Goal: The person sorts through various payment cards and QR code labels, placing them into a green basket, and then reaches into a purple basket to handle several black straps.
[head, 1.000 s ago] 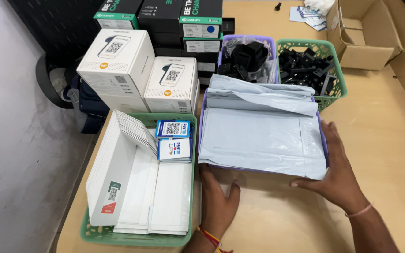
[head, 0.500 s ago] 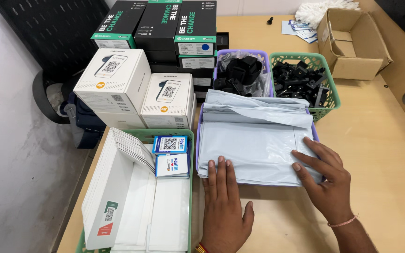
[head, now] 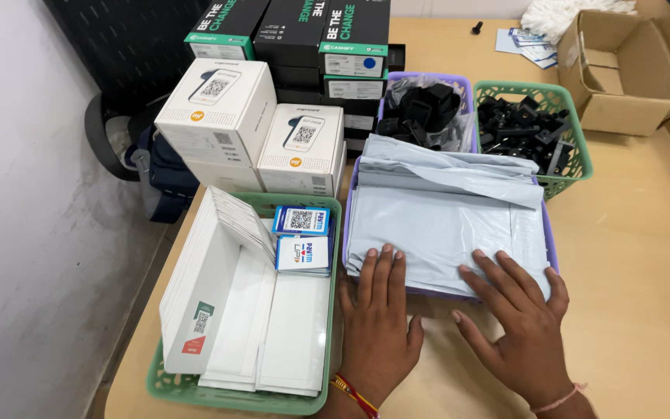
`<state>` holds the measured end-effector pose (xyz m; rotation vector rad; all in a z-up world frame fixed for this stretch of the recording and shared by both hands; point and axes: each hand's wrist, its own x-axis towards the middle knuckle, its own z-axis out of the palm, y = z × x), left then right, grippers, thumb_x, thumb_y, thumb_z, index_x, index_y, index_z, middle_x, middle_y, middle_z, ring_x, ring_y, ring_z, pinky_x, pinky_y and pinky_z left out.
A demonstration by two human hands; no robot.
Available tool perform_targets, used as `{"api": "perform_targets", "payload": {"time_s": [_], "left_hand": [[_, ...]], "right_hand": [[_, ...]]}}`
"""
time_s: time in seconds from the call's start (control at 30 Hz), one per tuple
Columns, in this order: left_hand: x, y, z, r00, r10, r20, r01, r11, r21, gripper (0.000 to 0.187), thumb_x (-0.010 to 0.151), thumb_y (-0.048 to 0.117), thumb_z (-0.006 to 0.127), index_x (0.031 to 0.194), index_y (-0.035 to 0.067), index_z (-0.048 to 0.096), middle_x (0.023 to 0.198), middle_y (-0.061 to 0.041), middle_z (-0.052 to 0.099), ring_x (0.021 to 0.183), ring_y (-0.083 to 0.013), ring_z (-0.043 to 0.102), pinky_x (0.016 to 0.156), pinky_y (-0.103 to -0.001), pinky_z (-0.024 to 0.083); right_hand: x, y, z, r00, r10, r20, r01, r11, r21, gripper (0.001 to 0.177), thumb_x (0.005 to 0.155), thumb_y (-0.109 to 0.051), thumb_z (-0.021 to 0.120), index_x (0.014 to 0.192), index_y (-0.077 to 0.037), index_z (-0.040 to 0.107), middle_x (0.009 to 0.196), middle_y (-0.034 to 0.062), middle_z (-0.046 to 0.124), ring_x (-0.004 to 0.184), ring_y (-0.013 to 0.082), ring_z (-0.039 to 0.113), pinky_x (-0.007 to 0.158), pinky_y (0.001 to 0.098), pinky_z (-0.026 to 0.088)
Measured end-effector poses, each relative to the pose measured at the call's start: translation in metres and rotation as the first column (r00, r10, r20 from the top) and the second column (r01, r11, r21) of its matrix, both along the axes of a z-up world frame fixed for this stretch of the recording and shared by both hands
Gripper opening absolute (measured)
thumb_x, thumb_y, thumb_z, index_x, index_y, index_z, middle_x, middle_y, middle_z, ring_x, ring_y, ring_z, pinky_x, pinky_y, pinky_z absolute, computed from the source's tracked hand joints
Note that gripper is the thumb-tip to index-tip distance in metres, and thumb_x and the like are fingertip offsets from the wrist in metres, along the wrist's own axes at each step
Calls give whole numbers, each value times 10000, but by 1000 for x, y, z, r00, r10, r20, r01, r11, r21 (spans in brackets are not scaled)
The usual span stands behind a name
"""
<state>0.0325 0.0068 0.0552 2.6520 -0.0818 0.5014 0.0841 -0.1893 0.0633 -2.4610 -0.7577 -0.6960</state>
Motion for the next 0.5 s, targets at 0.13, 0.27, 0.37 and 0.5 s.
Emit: {"api": "perform_targets", "payload": {"time_s": [0.13, 0.27, 0.37, 0.5], "left_hand": [[-20, -7, 10, 997, -32, 71, 46, 979, -201, 968, 798, 244, 769, 1552, -64, 245, 1626, -281, 236, 1540, -425, 130, 1166, -681, 162], [-78, 4, 7, 953, -171, 249, 268, 861, -433, 628, 924, 231, 787, 1458, 98, 483, 1596, -161, 464, 1552, -364, 388, 1229, -570, 377], [-113, 60, -7, 877, -59, 477, 139, 981, -133, 254, 839, 258, 876, 990, 296, 675, 1256, 22, 713, 1282, -245, 680, 1159, -530, 434], [-134, 127, 7, 763, 418, 492, -295, 904, -310, 567, 875, 233, 712, 1318, 1, 446, 1357, -189, 496, 1390, -346, 474, 1213, -548, 404]], "right_hand": [[-3, 5, -4, 998, -47, 39, 49, 997, -63, 552, 756, -339, 800, 1284, -208, 703, 1436, 44, 630, 1408, 250, 511, 1245, 540, 123], [-29, 9, -7, 988, 28, 151, -42, 995, 89, 499, 738, -324, 826, 1193, -170, 695, 1355, 36, 645, 1379, 258, 549, 1254, 518, 195], [-54, 36, -21, 951, 306, 45, -305, 903, 303, 557, 731, -398, 861, 1207, -164, 691, 1366, 58, 642, 1301, 247, 612, 1163, 430, 420], [-68, 82, -16, 651, 599, -467, -465, 801, 378, 948, 696, -406, 930, 1465, -118, 455, 1609, 218, 296, 1308, 395, 601, 989, 474, 541]]}}
